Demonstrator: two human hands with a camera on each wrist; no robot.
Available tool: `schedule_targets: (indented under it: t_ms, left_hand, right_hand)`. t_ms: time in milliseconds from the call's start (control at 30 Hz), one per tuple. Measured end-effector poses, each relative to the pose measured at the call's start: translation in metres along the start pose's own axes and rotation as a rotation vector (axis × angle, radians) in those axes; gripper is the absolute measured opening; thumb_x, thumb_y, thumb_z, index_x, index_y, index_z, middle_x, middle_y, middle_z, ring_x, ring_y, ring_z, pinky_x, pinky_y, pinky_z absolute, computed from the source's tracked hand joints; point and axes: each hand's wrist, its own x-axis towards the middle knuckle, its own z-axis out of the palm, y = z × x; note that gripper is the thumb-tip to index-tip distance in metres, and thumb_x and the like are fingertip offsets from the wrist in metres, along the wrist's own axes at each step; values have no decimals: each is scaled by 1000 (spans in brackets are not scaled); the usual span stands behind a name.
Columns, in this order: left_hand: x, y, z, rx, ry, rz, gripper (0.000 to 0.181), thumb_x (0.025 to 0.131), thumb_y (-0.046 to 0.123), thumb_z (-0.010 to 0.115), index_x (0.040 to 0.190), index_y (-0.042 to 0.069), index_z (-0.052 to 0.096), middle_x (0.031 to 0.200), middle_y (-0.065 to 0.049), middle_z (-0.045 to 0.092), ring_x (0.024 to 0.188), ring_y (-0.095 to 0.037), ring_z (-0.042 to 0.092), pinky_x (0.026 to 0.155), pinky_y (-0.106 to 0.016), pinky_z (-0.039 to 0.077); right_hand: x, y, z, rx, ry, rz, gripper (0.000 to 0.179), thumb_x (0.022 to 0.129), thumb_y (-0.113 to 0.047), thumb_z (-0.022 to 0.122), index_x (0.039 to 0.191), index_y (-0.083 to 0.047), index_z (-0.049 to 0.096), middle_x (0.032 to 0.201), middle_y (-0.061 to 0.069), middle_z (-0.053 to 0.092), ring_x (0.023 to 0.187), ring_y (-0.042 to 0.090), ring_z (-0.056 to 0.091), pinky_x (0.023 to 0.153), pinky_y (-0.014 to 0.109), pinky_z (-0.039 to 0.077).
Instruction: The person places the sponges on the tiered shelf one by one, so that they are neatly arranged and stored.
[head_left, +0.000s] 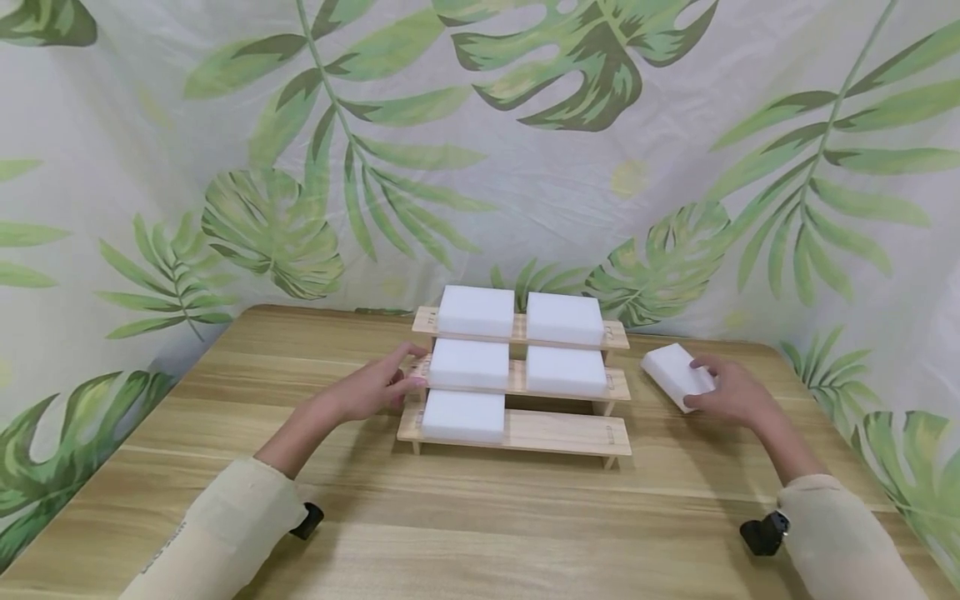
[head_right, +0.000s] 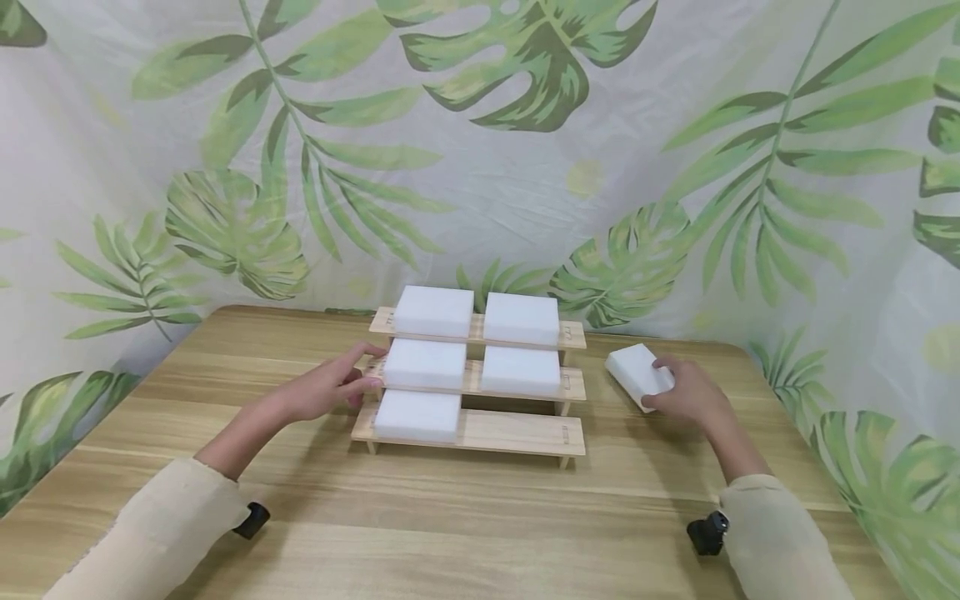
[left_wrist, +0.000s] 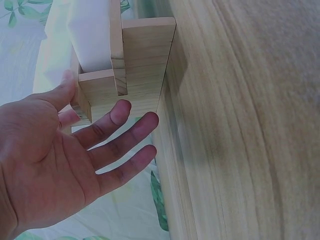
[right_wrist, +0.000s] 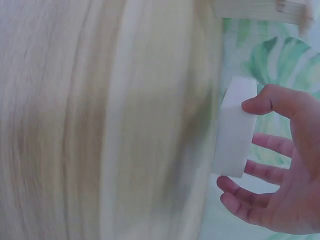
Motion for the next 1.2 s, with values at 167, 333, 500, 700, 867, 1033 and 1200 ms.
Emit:
schedule_targets:
  t_ms: [167, 333, 500, 700, 867, 1033, 1200]
  left_hand:
    - [-1, 1, 0, 3, 2, 2, 55, 111, 35, 52, 152, 4, 32, 86, -12, 68, 85, -30, 68, 80, -42, 52]
    - [-1, 2, -1, 1, 6, 8, 55, 111, 34, 53, 152, 4, 33, 89, -13, 69, 85, -29, 68, 81, -43, 52]
    - [-2, 2, 0, -1, 5, 12, 55, 111, 33, 53, 152, 3, 33, 86, -12, 69, 85, -29, 68, 81, -43, 52]
    - [-2, 1, 1, 1, 5, 12, 55, 111, 33, 52, 152, 3, 32, 85, -12, 68, 85, -30, 68, 81, -42, 52]
    - [-2, 1, 1, 10, 7, 5, 55, 111, 34, 52, 152, 4, 32, 91, -14, 70, 86, -30, 69, 82, -44, 52]
    - [-2, 1, 1, 8, 2, 4, 54, 111, 34, 52, 152, 5, 31, 95, -15, 70, 87, -29, 69, 84, -45, 52]
    - [0, 0, 1, -1, 1, 12, 55, 111, 34, 52, 152, 4, 31, 94, -15, 70, 88, -29, 69, 83, -45, 53]
  right_hand:
    - [-11, -2, -14, 49, 21, -65, 61, 79, -15, 82, 128, 13, 57, 119, 42, 59, 99, 47, 62, 78, 48, 50]
    - [-17, -5, -20, 74, 31, -131, 55, 78, -11, 82, 124, 10, 61, 117, 39, 61, 95, 44, 64, 75, 42, 49]
    - [-20, -9, -22, 64, 37, -182, 53, 77, -11, 85, 122, 9, 63, 114, 34, 64, 95, 43, 63, 78, 44, 49]
    - [-23, -13, -23, 63, 23, -218, 54, 76, -10, 86, 122, 8, 64, 118, 33, 64, 95, 44, 64, 76, 45, 50]
    - [-26, -16, -25, 65, 7, -248, 53, 78, -8, 84, 123, 8, 63, 119, 32, 64, 98, 45, 63, 71, 40, 52]
    - [-29, -18, -29, 86, 8, -279, 52, 80, -5, 83, 126, 8, 62, 120, 29, 63, 103, 45, 60, 71, 39, 52]
    - [-33, -20, -34, 76, 32, -317, 51, 79, -5, 84, 124, 6, 63, 123, 29, 63, 103, 44, 61, 74, 47, 53]
